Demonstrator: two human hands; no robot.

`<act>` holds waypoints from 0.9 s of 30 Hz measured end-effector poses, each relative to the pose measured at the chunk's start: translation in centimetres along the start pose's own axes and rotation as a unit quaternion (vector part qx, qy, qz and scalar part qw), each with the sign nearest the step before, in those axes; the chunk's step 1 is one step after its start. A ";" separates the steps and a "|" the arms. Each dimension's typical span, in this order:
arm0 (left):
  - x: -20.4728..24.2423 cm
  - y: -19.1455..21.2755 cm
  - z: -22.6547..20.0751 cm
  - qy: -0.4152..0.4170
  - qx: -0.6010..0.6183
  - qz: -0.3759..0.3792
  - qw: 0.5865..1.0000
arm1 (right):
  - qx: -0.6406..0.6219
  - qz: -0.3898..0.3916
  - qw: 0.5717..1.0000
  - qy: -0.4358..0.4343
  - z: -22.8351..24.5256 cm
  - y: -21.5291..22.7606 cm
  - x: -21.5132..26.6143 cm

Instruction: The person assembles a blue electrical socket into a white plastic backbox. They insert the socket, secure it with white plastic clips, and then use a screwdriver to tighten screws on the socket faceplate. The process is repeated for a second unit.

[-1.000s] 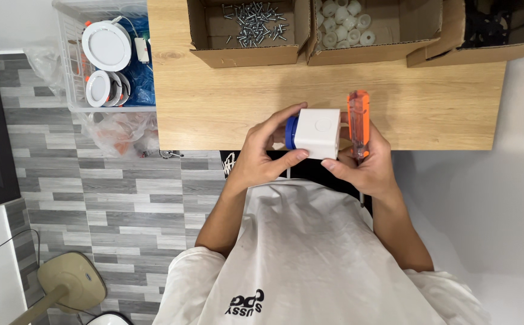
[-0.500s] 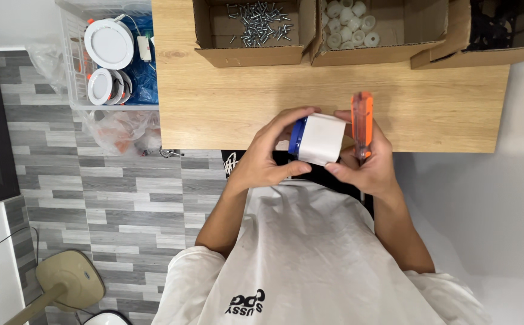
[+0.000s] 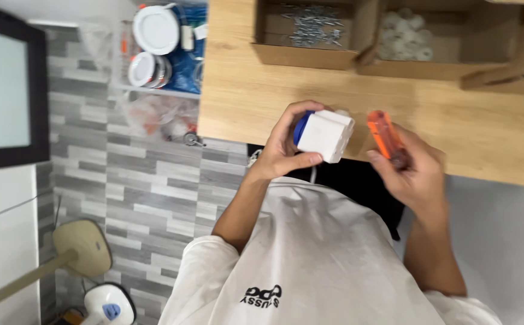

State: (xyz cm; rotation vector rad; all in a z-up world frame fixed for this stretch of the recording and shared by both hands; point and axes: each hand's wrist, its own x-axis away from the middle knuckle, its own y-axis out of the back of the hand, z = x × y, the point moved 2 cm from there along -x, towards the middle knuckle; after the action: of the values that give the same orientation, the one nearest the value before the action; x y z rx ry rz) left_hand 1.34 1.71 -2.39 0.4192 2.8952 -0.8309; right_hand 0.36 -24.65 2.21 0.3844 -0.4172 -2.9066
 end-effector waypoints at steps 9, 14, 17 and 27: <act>1.3 6.9 -6.5 -0.040 0.036 -0.109 0.993 | 0.553 0.080 0.815 0.155 -3.6 3.5 -1.6; 2.6 13.3 -11.0 -0.118 0.201 -0.249 0.940 | 0.457 0.061 0.883 0.091 -5.0 3.9 -1.9; 2.6 16.4 -12.5 -0.162 0.245 -0.378 0.878 | 0.408 0.055 0.911 0.035 -5.1 3.8 -2.0; -0.1 37.8 -2.3 -0.091 0.235 -0.537 0.805 | 0.397 0.024 0.910 0.117 -6.6 3.8 -2.1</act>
State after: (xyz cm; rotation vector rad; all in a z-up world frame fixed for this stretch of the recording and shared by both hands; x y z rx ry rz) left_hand 12.29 33.68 -19.49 -1.3406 2.5059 -1.5679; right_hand 4.78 -29.49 -2.31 0.7969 -1.5304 -2.4557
